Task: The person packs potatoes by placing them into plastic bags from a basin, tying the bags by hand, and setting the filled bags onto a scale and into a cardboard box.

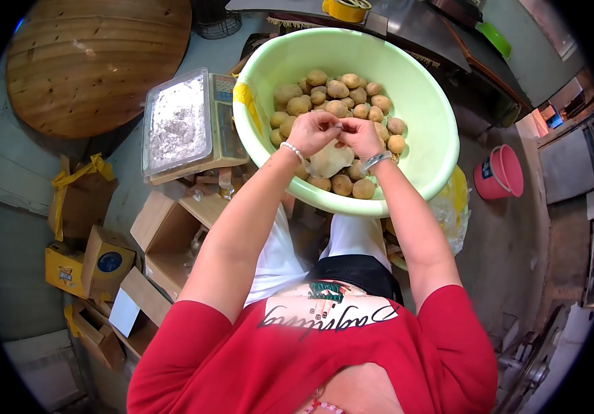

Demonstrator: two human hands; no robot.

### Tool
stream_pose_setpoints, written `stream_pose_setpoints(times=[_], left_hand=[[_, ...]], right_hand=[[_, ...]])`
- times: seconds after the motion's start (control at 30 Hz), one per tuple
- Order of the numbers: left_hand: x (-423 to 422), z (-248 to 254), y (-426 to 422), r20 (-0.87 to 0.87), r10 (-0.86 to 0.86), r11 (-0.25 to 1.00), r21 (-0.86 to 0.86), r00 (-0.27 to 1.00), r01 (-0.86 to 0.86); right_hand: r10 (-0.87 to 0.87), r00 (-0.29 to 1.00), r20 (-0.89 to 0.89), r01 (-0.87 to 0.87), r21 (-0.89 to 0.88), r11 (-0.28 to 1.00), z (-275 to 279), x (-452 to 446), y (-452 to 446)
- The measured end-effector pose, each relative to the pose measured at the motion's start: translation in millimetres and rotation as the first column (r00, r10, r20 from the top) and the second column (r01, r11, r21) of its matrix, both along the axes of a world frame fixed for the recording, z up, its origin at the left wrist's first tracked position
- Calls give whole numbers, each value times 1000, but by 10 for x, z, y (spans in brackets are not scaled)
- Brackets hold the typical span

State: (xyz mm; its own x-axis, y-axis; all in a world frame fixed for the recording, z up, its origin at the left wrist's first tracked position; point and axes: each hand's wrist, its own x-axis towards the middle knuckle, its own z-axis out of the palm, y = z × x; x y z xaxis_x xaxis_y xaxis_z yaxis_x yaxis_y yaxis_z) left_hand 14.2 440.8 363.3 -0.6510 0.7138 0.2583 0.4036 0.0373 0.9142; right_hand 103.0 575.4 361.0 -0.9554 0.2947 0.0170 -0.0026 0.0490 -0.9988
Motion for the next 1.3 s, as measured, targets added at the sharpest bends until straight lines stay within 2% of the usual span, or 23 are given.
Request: stream_pose_setpoints(times=[0.07, 0.13, 0.23, 0.33, 0.37, 0.47, 0.5, 0.6, 0.63, 0.73, 0.77, 0.87, 0.9, 1.03, 1.1, 1.13, 1.17, 1.27, 1.3], left_hand=[[46, 72, -11, -15, 21, 1000, -20, 1000, -21], [89, 133, -29, -32, 46, 998, -40, 998, -47], [106, 31, -57, -247, -125, 958, -282, 961, 52], [73, -81, -18, -266, -260, 867, -488, 928, 103], [35, -128, -10, -222, -248, 888, -441, 943, 129], [56, -76, -7, -245, -110, 945, -326, 963, 25], [64, -71, -3, -329, -70, 968, -249, 942, -15], [82, -47, 2, -294, -46, 978, -210, 955, -17], [76, -25, 7, -207, -53, 989, -145, 977, 23], [153, 82, -43, -179, 0, 998, -60, 984, -11], [171, 135, -61, -188, -61, 989, -141, 980, 34], [214, 194, -55, -212, -7, 943, -326, 977, -64], [202, 185, -52, -133, 49, 952, -295, 990, -86], [203, 71, -15, -259, 253, 947, -132, 932, -294], [91, 77, -37, 38, -45, 944, -324, 998, 55], [56, 110, -53, 203, -178, 896, -372, 963, 244], [90, 121, -61, 178, -147, 913, -353, 973, 203], [74, 159, -82, 181, -160, 882, -414, 970, 223], [72, 182, -85, 176, -119, 913, -367, 977, 177]], right_hand=[[-43, 999, 16, 44, -80, 996, 24, 25, 37], [-95, 995, -39, 91, -100, 991, 45, 44, 22], [-83, 987, -137, 63, -144, 988, 39, 52, 48], [-4, 996, -89, -7, -117, 993, 87, 89, 34], [3, 997, -76, -15, -166, 986, 129, 98, 4], [-50, 997, -58, 48, -32, 998, 134, 90, 54], [-61, 995, -74, 60, -16, 998, 129, 72, 71], [-96, 984, -147, 85, -78, 993, 114, 63, 68], [-39, 985, -169, 32, -45, 998, 89, 61, 108], [11, 982, -190, -21, -51, 998, 138, 76, 28], [89, 984, -155, -96, -41, 995, 117, 88, 42], [123, 979, -162, -130, -38, 991, 108, 82, 38], [147, 973, -181, -149, 0, 989, 108, 81, 38], [181, 973, -144, -163, 132, 978, 88, 119, 19], [165, 974, -158, -144, 141, 980, 69, 125, 17], [156, 974, -165, -133, 146, 980, 66, 127, 20], [174, 966, -191, -150, 133, 980, 66, 139, 22], [51, 966, -253, -19, 129, 992, 102, 158, -5], [-5, 939, -344, 75, 190, 979, 89, 123, 66]])
